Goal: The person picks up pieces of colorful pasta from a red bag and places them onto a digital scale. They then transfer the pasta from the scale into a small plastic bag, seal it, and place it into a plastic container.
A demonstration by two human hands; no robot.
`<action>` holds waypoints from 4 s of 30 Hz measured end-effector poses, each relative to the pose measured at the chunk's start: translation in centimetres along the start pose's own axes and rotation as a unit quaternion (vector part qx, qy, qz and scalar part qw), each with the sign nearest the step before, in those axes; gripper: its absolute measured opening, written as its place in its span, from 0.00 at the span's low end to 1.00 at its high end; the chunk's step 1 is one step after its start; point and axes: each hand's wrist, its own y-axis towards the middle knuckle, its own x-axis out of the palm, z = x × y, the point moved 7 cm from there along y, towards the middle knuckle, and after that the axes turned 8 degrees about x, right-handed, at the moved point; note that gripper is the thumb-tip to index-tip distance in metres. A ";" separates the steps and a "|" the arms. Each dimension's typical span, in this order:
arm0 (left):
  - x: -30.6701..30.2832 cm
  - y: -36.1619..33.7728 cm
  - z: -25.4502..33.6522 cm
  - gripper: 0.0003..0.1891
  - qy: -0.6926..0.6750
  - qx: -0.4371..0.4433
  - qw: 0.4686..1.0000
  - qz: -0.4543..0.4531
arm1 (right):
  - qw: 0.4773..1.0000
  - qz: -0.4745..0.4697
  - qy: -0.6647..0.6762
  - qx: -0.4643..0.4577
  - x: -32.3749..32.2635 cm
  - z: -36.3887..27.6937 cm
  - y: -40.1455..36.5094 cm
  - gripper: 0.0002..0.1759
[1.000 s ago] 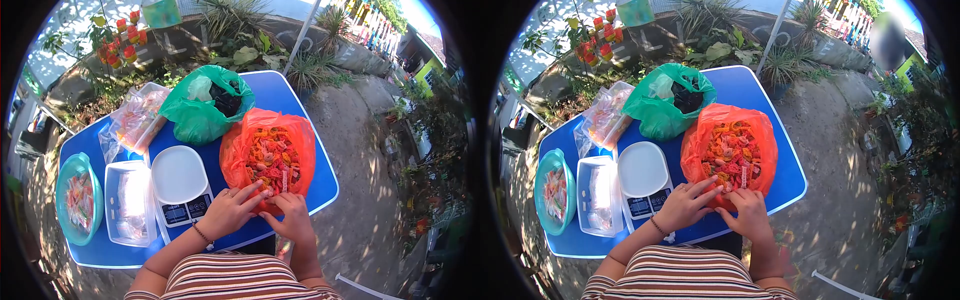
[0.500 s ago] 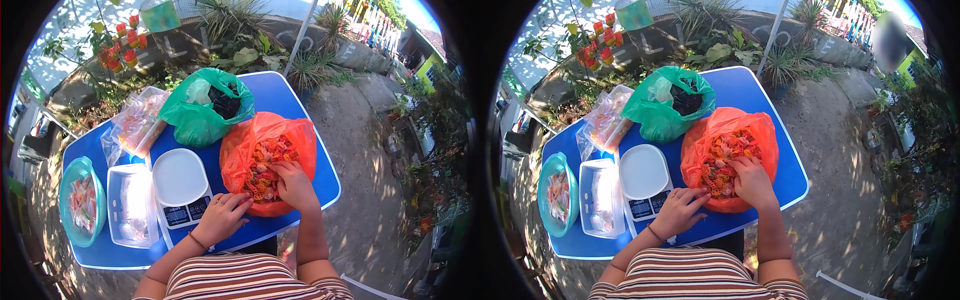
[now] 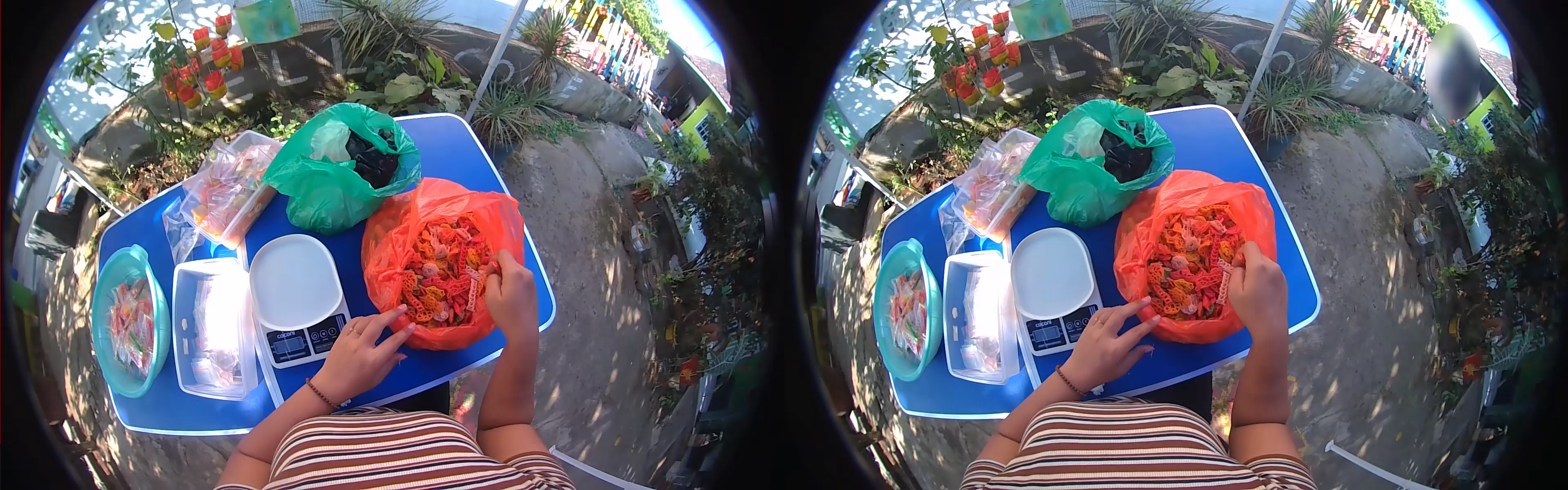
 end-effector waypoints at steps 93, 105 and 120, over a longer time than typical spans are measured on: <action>-9.1 -3.1 -4.2 0.23 0.089 -0.206 0.934 0.278 | 0.906 -0.320 0.185 -0.205 7.4 -15.2 -3.6 0.14; -10.6 -7.4 -6.0 0.21 0.109 -0.258 0.921 0.271 | 0.939 -0.148 0.068 -0.302 17.6 -20.6 -5.1 0.11; -7.3 -4.0 -2.5 0.19 -0.053 -0.106 0.978 0.170 | 0.995 0.009 -0.083 -0.047 13.0 0.0 13.1 0.13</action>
